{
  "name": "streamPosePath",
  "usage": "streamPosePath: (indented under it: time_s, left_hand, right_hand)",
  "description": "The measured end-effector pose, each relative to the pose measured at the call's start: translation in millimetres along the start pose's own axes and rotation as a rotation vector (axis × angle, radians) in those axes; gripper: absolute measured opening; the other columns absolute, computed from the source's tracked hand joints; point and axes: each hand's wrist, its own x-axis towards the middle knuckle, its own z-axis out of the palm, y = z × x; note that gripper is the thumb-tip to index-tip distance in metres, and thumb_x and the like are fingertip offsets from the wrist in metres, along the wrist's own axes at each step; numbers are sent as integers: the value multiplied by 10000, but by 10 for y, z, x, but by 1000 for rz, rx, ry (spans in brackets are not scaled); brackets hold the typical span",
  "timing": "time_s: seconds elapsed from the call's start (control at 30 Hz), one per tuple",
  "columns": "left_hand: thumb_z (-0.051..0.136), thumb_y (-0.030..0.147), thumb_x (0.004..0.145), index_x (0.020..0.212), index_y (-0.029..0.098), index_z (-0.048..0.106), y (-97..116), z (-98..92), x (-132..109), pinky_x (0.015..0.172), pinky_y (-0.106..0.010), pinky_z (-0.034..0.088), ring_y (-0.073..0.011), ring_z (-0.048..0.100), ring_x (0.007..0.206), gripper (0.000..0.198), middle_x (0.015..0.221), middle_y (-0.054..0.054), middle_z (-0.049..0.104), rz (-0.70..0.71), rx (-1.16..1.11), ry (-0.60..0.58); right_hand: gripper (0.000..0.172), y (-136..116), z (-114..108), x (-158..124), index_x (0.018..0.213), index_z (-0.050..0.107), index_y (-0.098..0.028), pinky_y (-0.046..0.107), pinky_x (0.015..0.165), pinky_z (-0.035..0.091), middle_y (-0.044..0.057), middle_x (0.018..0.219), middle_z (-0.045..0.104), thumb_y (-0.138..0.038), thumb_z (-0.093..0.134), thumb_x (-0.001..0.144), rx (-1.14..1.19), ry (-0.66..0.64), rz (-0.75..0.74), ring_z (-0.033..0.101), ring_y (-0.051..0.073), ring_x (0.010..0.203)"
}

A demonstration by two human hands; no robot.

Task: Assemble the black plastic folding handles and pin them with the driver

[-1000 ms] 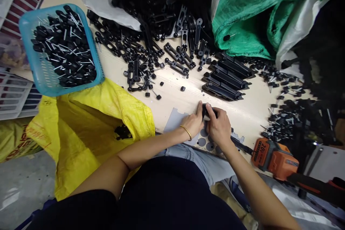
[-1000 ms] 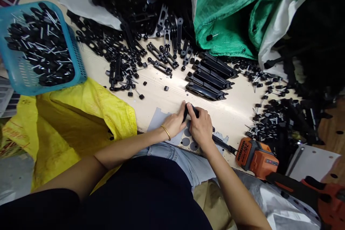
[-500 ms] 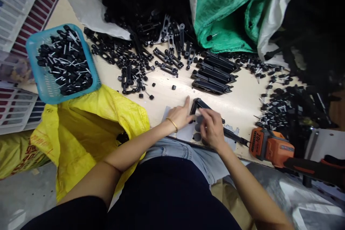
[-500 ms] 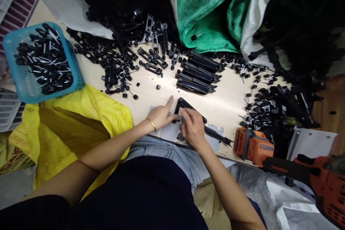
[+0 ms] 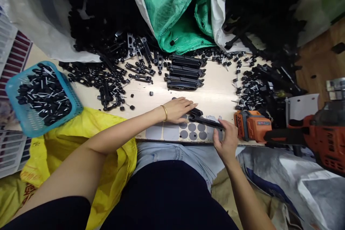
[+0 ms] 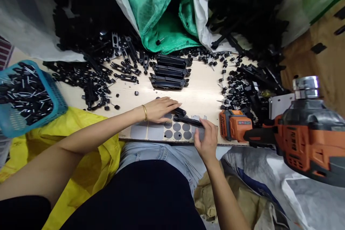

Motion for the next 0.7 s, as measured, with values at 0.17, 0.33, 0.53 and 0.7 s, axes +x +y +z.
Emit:
streamPosePath:
  time_s: [0.17, 0.33, 0.53, 0.7]
  left_hand:
    - [409, 338, 912, 1397, 49, 256, 138, 120, -81, 962, -394, 330, -269, 477, 1134, 585, 1270, -197, 500, -105, 133, 61]
    - [357, 298, 922, 1392, 37, 265, 249, 275, -128, 950, -391, 331, -265, 483, 1078, 545, 1206, -180, 517, -215, 169, 159]
    - [418, 493, 874, 1368, 19, 325, 140, 184, -109, 978, -412, 331, -296, 478, 1082, 690, 1195, -192, 521, -131, 108, 121]
    - [394, 537, 870, 1347, 118, 407, -84, -84, -22, 911, -382, 413, -281, 549, 1075, 635, 1214, -157, 572, -177, -217, -89]
  right_hand:
    - [607, 70, 389, 188, 1438, 253, -180, 418, 826, 429, 129, 1060, 572, -261, 466, 875, -126, -246, -258, 504, 255, 951]
    - [549, 262, 524, 260, 1439, 279, -204, 371, 778, 396, 92, 915, 572, -192, 398, 903, -215, -294, -357, 482, 223, 833]
    - [467, 320, 383, 510, 1379, 377, -149, 356, 764, 388, 106, 902, 613, -242, 391, 922, -73, -490, -435, 521, 227, 855]
    - [533, 243, 171, 860, 1393, 347, -178, 339, 758, 425, 86, 941, 665, -296, 477, 890, 177, -646, -312, 590, 209, 813]
